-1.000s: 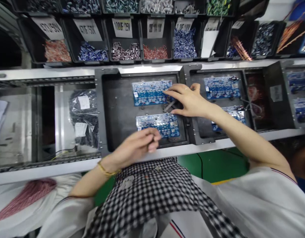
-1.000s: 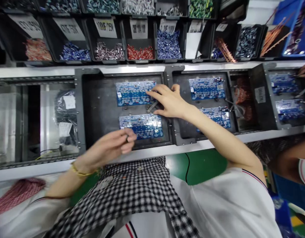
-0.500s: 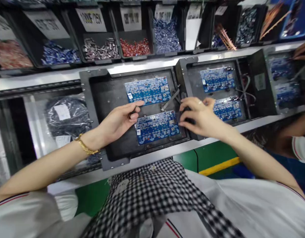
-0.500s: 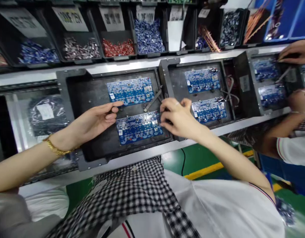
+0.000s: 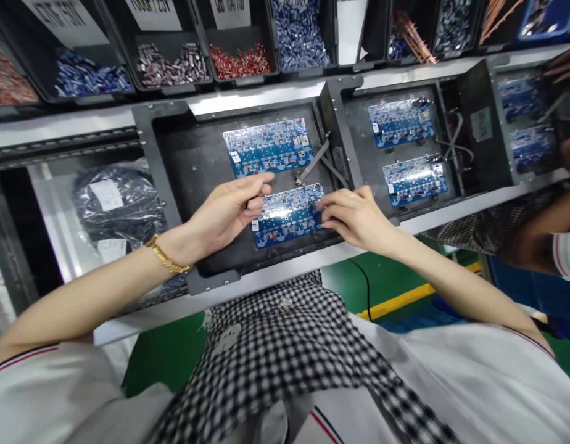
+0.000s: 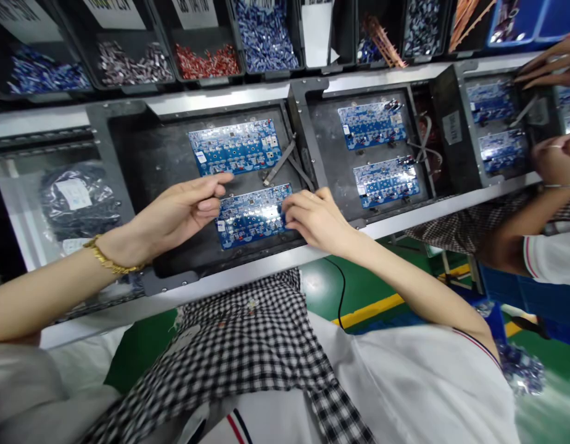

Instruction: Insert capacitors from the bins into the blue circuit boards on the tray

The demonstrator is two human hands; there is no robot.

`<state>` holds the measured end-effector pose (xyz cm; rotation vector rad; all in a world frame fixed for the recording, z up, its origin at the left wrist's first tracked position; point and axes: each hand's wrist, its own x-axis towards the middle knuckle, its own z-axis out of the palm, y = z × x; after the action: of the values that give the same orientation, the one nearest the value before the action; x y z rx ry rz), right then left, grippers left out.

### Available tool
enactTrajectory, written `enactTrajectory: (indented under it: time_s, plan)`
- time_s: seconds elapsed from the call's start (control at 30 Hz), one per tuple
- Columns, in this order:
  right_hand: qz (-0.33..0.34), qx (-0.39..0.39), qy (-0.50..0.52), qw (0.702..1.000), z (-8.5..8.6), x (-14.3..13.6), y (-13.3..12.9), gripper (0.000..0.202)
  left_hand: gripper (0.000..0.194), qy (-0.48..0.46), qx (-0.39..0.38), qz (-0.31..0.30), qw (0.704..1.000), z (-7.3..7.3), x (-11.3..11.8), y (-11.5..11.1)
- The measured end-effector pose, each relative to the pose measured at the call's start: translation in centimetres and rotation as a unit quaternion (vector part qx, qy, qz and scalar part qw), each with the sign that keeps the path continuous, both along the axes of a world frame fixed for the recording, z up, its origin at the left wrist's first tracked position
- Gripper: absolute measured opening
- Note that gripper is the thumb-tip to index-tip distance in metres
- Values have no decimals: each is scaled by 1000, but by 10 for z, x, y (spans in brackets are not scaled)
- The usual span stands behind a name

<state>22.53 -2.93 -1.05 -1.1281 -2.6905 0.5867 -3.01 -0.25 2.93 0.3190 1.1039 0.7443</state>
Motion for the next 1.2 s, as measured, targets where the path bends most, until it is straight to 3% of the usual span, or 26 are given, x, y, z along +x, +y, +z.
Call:
enactTrajectory:
  time_s: [0.1,0.23,0.67,0.9,1.2]
  plan:
    - [11,-38,23,999,-10,-12,2,13,18,7,11,-5,1000,-5,5,-7]
    - [10,-24,9,1000,-18,-17,0,11,18,-6,13,-7,1000,-12,10,-10]
    - [30,7,6,1000,-17,-15,-1,10,19,-4,-26,-10,1000,-18,22,-8]
    - [50,80,-20,995,-15,-16,-3,12,20,-2,-56,-34,998,-18,24,-7]
    - [40,55,-60,996,-13,-17,-7,21,22,-9,-75,-42,996,-18,24,-9]
